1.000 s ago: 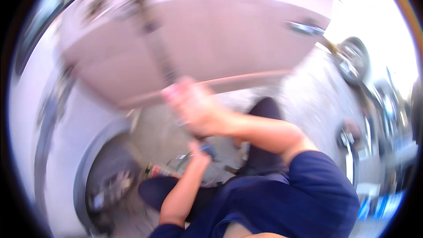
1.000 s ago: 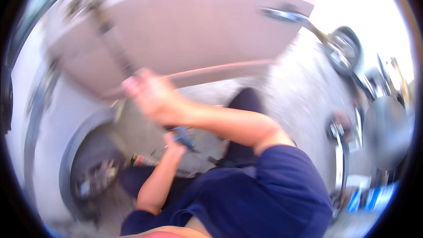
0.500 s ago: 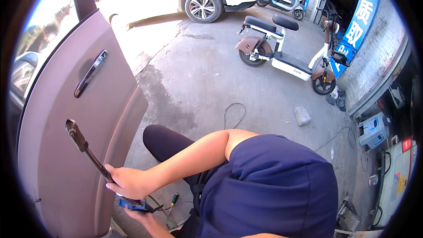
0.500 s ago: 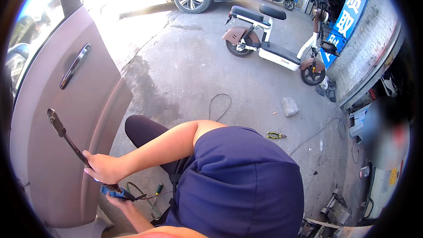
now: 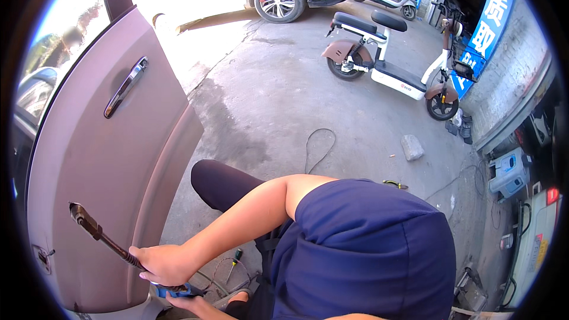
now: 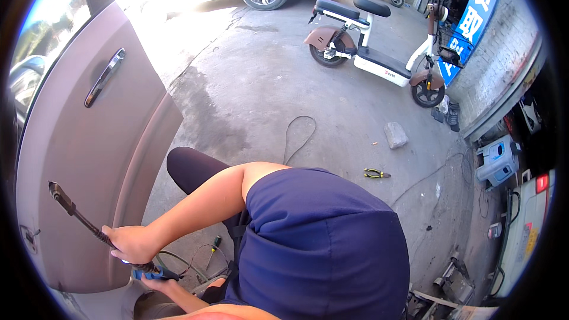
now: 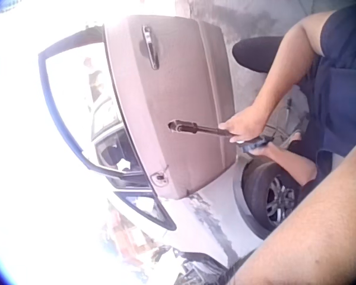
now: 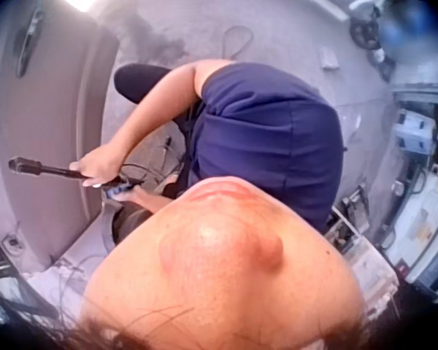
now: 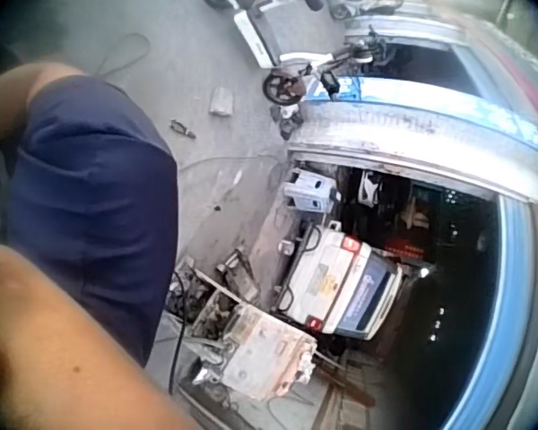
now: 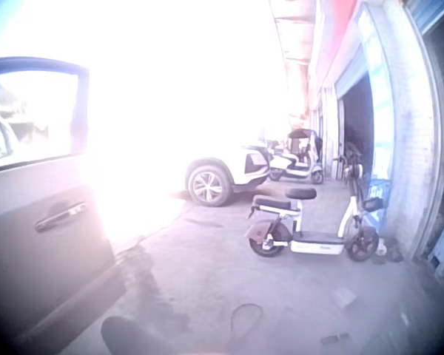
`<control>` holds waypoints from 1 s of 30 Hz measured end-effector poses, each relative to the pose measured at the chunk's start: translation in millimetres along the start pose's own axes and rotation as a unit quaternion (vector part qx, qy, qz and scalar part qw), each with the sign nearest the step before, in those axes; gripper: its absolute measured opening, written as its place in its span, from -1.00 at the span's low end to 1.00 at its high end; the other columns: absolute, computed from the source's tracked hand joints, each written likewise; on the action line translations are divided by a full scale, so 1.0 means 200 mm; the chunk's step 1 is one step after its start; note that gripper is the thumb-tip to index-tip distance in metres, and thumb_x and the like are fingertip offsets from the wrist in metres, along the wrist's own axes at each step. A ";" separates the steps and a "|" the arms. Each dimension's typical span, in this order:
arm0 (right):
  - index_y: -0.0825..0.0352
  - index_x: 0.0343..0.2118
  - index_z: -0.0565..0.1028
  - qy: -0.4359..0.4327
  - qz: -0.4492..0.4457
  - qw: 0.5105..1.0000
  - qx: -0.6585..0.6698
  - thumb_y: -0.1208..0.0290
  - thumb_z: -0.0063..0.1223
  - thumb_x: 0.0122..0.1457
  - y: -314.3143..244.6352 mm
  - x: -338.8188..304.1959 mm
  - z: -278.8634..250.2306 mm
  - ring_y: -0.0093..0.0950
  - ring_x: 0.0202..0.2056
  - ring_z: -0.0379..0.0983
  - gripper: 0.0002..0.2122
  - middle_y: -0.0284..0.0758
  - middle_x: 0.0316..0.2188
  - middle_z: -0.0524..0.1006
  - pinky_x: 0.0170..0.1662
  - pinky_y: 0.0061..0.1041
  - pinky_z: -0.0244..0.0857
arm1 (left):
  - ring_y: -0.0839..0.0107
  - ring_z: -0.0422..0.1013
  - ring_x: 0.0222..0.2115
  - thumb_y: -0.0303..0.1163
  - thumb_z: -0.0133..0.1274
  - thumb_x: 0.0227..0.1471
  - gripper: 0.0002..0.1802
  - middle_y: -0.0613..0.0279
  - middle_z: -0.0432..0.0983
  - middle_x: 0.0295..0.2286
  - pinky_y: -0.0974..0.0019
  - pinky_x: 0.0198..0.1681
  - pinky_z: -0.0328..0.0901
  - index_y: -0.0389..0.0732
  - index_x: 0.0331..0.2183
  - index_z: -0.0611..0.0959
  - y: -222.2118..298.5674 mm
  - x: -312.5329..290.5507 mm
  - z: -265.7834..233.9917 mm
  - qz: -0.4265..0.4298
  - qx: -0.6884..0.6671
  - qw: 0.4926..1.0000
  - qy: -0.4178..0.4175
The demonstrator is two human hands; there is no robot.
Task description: The person uses a pneumatic body hammer to repeatedly strike a damaged section of a car's front fender. They occasionally pause to touch the area with their hand and later use a manual hammer to tap the same spot.
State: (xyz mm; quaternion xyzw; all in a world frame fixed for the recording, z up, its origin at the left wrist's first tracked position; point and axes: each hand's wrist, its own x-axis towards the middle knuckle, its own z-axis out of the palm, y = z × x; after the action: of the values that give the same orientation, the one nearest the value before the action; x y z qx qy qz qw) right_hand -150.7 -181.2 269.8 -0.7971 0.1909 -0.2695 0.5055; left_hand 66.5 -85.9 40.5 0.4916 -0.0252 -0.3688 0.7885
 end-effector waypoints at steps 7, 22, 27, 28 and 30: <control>0.50 -0.14 0.12 0.064 0.006 0.995 -0.072 0.40 -0.11 0.22 -0.06 0.04 -0.03 0.03 -0.25 0.41 -0.69 0.05 -0.32 0.41 -0.16 -0.13 0.28 | 0.49 0.31 -0.32 -0.03 -0.19 0.09 -0.66 0.39 0.34 -0.38 0.32 -0.26 0.19 -0.05 -0.25 0.47 -0.12 0.12 0.16 -0.029 0.037 0.998 -0.051; 0.56 -0.08 0.07 0.088 0.088 0.988 -0.088 0.25 -0.22 0.29 -0.12 -0.08 -0.28 0.00 -0.35 0.46 -0.59 0.00 -0.48 0.47 -0.23 -0.18 0.33 | 0.45 0.37 -0.41 0.03 -0.14 0.10 -0.58 0.34 0.33 -0.44 0.26 -0.37 0.30 -0.13 -0.24 0.44 -0.18 -0.04 0.40 -0.088 0.169 0.965 -0.179; 0.48 -0.14 0.07 0.061 0.065 0.992 -0.087 0.27 0.06 0.13 -0.11 -0.06 -0.25 -0.01 -0.39 0.45 -0.53 -0.04 -0.53 0.45 -0.29 -0.18 0.34 | 0.39 0.41 -0.47 0.02 -0.14 0.12 -0.60 0.33 0.35 -0.45 0.19 -0.41 0.42 -0.10 -0.21 0.41 -0.21 -0.14 0.38 -0.063 0.137 0.971 -0.188; 0.48 -0.14 0.07 0.055 0.046 0.993 -0.090 0.28 0.11 0.08 -0.12 -0.04 -0.24 -0.01 -0.39 0.45 -0.50 -0.04 -0.54 0.45 -0.31 -0.19 0.35 | 0.38 0.42 -0.48 0.01 -0.13 0.12 -0.62 0.34 0.36 -0.44 0.19 -0.41 0.44 -0.08 -0.21 0.39 -0.22 -0.14 0.37 -0.075 0.104 0.977 -0.169; 0.48 -0.14 0.07 0.039 0.025 0.994 -0.100 0.31 0.19 0.00 -0.12 -0.01 -0.22 -0.03 -0.41 0.46 -0.45 -0.05 -0.54 0.46 -0.33 -0.20 0.35 | 0.35 0.42 -0.53 0.01 -0.13 0.13 -0.62 0.30 0.37 -0.48 0.23 -0.48 0.42 -0.10 -0.21 0.39 -0.25 -0.15 0.37 -0.072 0.130 0.971 -0.190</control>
State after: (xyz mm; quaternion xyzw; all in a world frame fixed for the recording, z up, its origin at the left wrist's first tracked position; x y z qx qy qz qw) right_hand -178.8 -200.4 306.3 -0.8274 0.2564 -0.2674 0.4220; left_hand -12.8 -136.8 48.8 0.5111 -0.1868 -0.5047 0.6702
